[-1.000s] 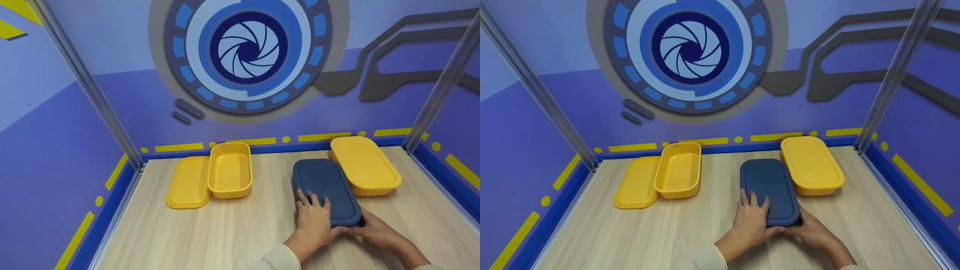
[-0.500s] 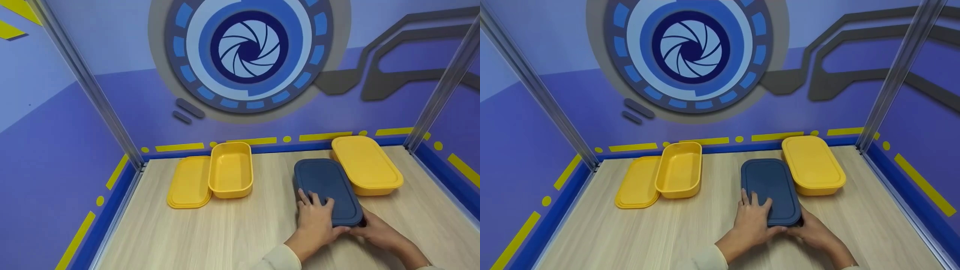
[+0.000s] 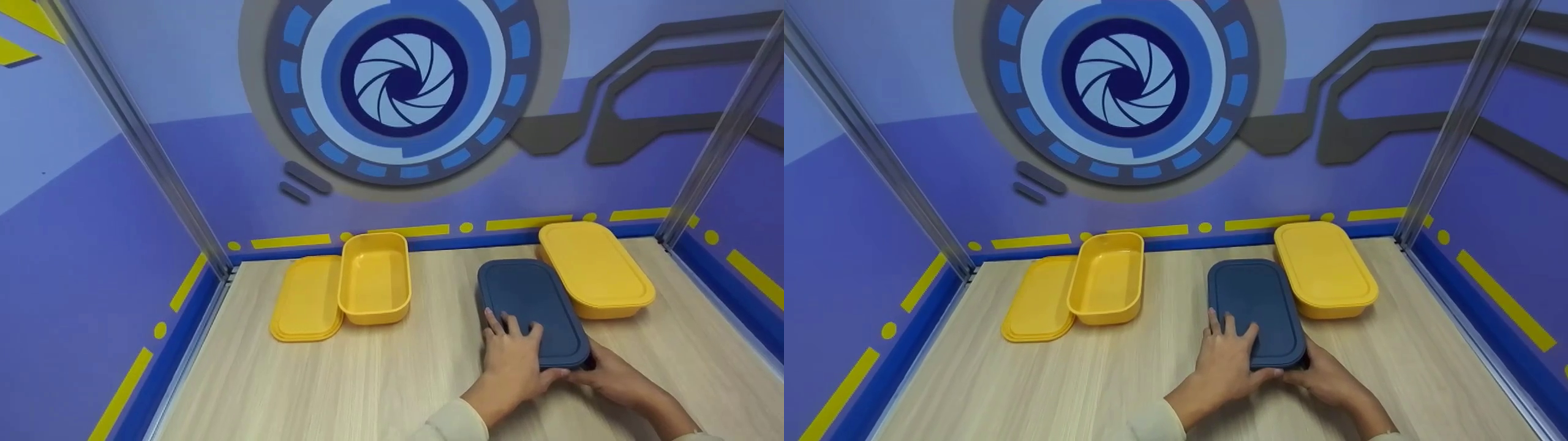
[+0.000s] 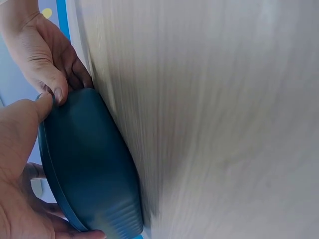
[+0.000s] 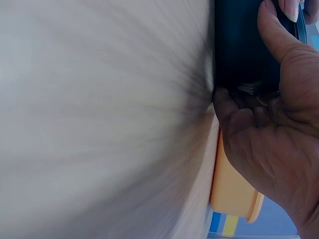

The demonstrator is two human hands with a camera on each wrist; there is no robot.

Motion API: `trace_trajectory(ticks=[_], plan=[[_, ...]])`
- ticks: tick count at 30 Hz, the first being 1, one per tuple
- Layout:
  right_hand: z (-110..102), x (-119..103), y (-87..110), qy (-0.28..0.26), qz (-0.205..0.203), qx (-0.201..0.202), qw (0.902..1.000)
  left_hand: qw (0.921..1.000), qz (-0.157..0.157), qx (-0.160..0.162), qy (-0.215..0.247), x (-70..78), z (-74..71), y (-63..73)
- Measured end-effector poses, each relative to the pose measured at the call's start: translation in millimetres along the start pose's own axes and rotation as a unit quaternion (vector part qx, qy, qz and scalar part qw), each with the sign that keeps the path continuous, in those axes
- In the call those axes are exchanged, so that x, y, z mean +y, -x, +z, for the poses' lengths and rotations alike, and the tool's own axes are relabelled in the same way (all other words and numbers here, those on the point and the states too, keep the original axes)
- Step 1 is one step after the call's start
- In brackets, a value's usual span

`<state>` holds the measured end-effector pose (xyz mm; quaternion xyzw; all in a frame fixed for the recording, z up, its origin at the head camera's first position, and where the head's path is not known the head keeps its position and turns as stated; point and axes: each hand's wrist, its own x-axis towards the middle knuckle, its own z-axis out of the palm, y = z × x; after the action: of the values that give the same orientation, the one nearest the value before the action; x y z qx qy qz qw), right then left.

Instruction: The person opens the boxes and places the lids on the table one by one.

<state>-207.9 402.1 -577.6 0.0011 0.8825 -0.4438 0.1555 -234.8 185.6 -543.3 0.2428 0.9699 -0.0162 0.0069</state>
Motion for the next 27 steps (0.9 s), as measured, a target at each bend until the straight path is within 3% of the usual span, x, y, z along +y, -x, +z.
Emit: trace_trajectory(ticks=[8, 15, 20, 27], plan=[[0.5, -2.2, 2.6, 0.01, -0.005, 0.007, 0.9999, 0.9999, -0.004, -0.003, 0.013, -0.2, 2.5, -0.4], [0.2, -1.9, 3.6, -0.036, -0.011, -0.004, 0.9993, 0.9997, -0.005, 0.018, 0.015, 0.4, 4.5, 0.2], [0.2, -1.9, 3.5, -0.031, -0.005, -0.003, 0.9995, 0.9995, -0.006, 0.021, 0.025, 0.9, 5.7, 1.7], [0.9, -2.6, 1.7, -0.032, 0.003, -0.003, 0.9995, 1.0, -0.007, 0.002, 0.003, 3.3, 0.8, -0.3]])
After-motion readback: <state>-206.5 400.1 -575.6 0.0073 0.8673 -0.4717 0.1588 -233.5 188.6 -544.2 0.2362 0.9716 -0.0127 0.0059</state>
